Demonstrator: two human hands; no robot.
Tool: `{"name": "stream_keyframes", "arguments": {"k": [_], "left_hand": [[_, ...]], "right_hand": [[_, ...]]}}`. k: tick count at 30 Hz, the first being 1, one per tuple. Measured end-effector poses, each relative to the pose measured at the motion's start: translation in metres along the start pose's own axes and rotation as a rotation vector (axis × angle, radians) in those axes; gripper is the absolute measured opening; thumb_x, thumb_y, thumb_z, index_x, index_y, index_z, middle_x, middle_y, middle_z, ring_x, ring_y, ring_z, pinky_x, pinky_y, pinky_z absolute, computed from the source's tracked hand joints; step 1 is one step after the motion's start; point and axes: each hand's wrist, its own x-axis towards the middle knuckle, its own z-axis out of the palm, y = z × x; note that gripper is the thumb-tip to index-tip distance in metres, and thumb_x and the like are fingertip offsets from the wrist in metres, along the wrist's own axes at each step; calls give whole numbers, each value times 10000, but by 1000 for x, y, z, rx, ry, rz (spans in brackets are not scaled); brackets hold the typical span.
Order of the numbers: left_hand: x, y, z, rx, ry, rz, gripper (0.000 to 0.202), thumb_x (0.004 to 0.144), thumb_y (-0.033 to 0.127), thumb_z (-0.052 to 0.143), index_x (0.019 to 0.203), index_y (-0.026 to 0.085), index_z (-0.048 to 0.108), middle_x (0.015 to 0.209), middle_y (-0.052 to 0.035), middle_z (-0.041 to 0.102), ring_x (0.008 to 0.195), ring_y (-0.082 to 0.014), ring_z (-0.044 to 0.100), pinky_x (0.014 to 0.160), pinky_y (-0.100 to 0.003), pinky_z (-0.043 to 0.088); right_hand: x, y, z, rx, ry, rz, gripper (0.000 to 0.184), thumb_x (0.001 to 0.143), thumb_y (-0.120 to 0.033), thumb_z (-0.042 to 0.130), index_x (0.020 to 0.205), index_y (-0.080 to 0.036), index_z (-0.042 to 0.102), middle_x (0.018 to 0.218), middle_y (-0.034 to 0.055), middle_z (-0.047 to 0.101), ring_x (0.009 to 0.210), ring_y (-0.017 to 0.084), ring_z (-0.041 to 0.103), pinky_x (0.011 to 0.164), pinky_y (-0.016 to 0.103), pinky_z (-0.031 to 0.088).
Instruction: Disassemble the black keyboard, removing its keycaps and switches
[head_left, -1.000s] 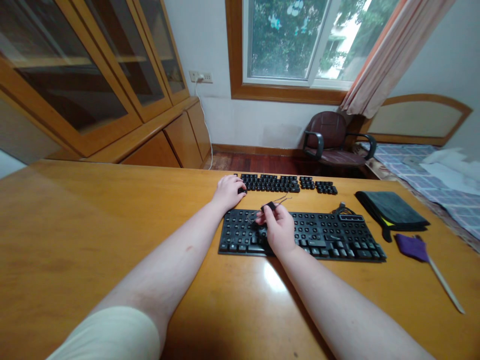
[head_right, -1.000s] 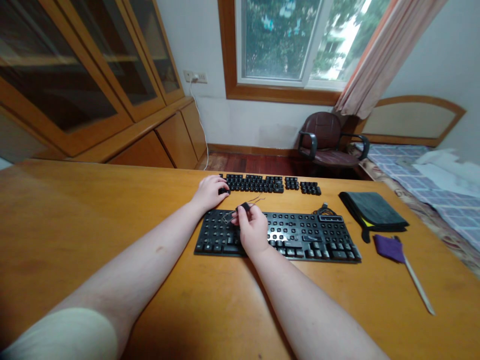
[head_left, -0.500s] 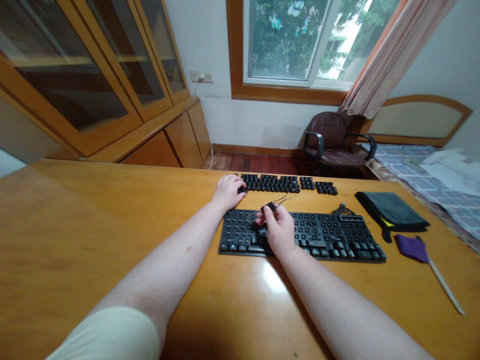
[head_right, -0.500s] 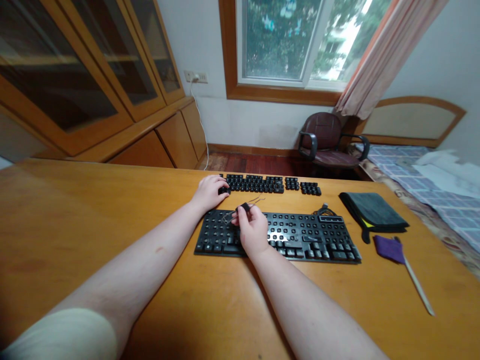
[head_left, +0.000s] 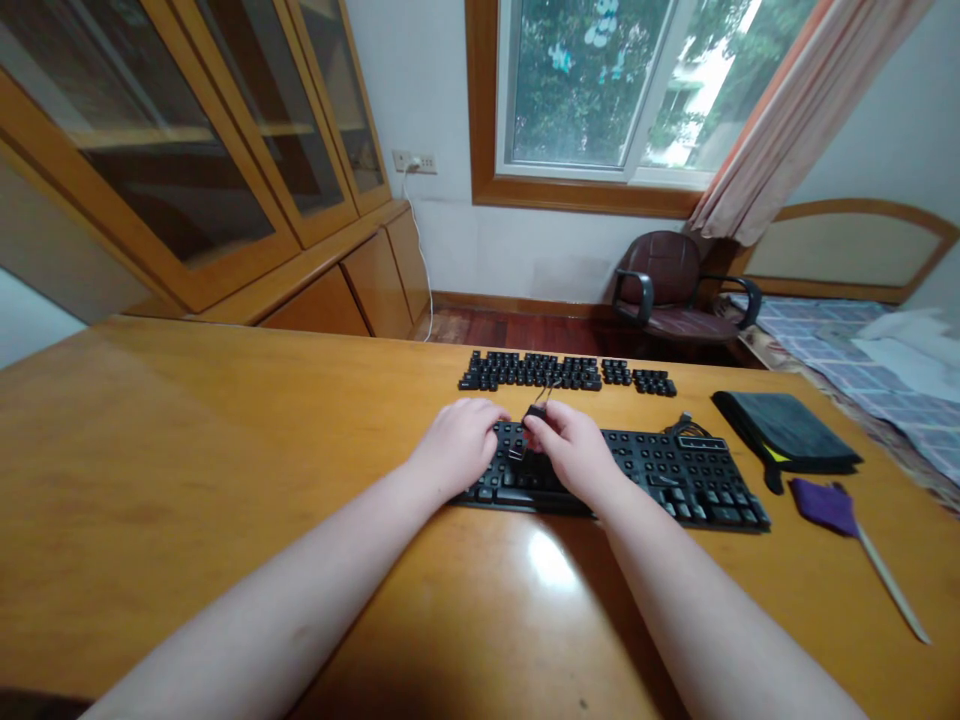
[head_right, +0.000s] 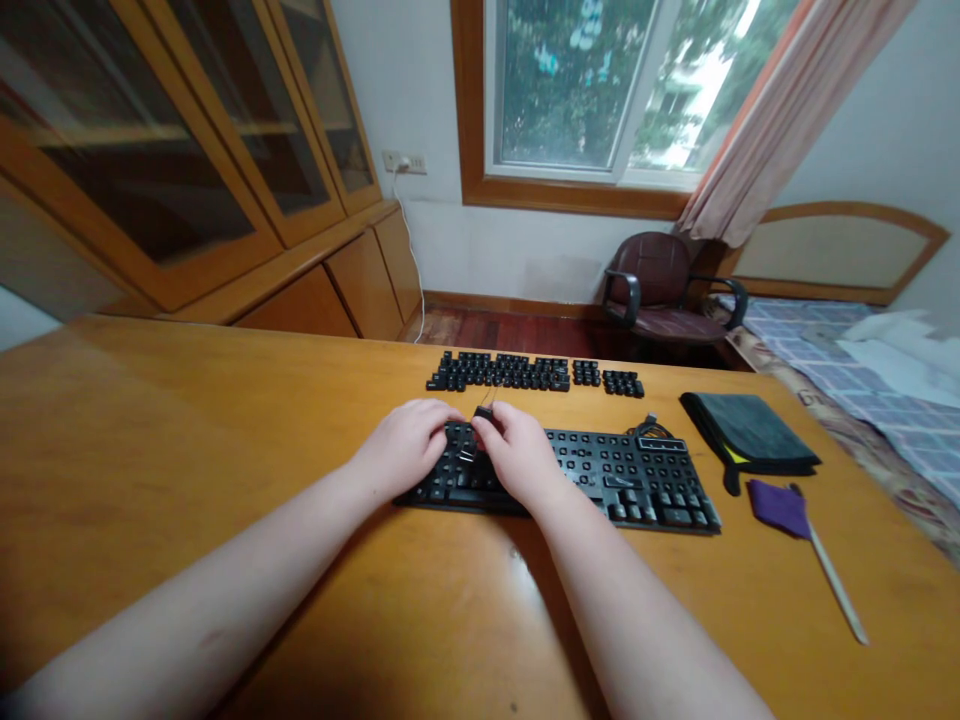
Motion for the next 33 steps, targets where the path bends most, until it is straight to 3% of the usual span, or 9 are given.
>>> {"name": "stream_keyframes", "arguments": {"k": [3,6,12,17,20,25,30,33], "left_hand": [[-28,6,22,-80,-47,10,243,821,215,492,1045,205,587,1060,-60,630,980,-221,553,880,-370,443],[-38,6,34,-64,-71,68,288,798,355,576,1041,200,587,1074,-86,621,1013,-252,536,916,-427,414],[-31,0,35,-77,-102,106,244,774,405,606,899,197,606,976,-81,632,958,-246,546,878,-404,429],[-31,-5,36,-153,-132,116,121,769,307,614,822,198,609,878,-46,648,895,-218,555,835,-370,440],[-31,-4,36,-178,-149,150,97,781,298,599,805,206,618,859,-40,657,884,-216,561,830,-369,443],[-32,0,37,-151,-154,163,140,813,317,570,827,188,624,861,-70,658,893,-218,569,849,-364,454],[-30,1,37,-155,-164,122,147,837,305,543,866,181,617,886,-61,664,877,-209,583,836,-350,467],[-30,1,37,-204,-145,80,141,844,294,535,905,194,612,928,-52,668,901,-204,592,844,-345,471]], "right_hand": [[-4,5,-2,-193,-83,-29,219,848,-292,506,648,-206,531,598,-5,593,569,154,541,544,260,406],[-10,11,4,-274,-91,-84,189,857,-254,486,684,-203,544,667,14,613,624,160,542,587,269,404],[-13,15,10,-357,-215,-143,149,863,-237,480,745,-204,566,709,17,613,655,159,544,604,265,414],[-24,17,8,-474,-340,-432,190,893,-266,433,816,-201,594,737,56,644,677,172,569,643,278,436],[-30,21,8,-470,-315,-508,207,899,-274,422,817,-197,596,698,60,646,637,168,576,624,273,445],[-27,26,9,-389,-226,-412,192,903,-271,415,845,-211,587,798,62,673,714,179,618,676,292,474],[-22,24,8,-293,-139,-172,224,904,-280,409,757,-217,565,705,32,663,635,171,615,606,280,468],[-20,24,7,-214,-105,-131,224,896,-289,427,737,-217,568,684,28,658,632,177,617,600,285,465]]}}
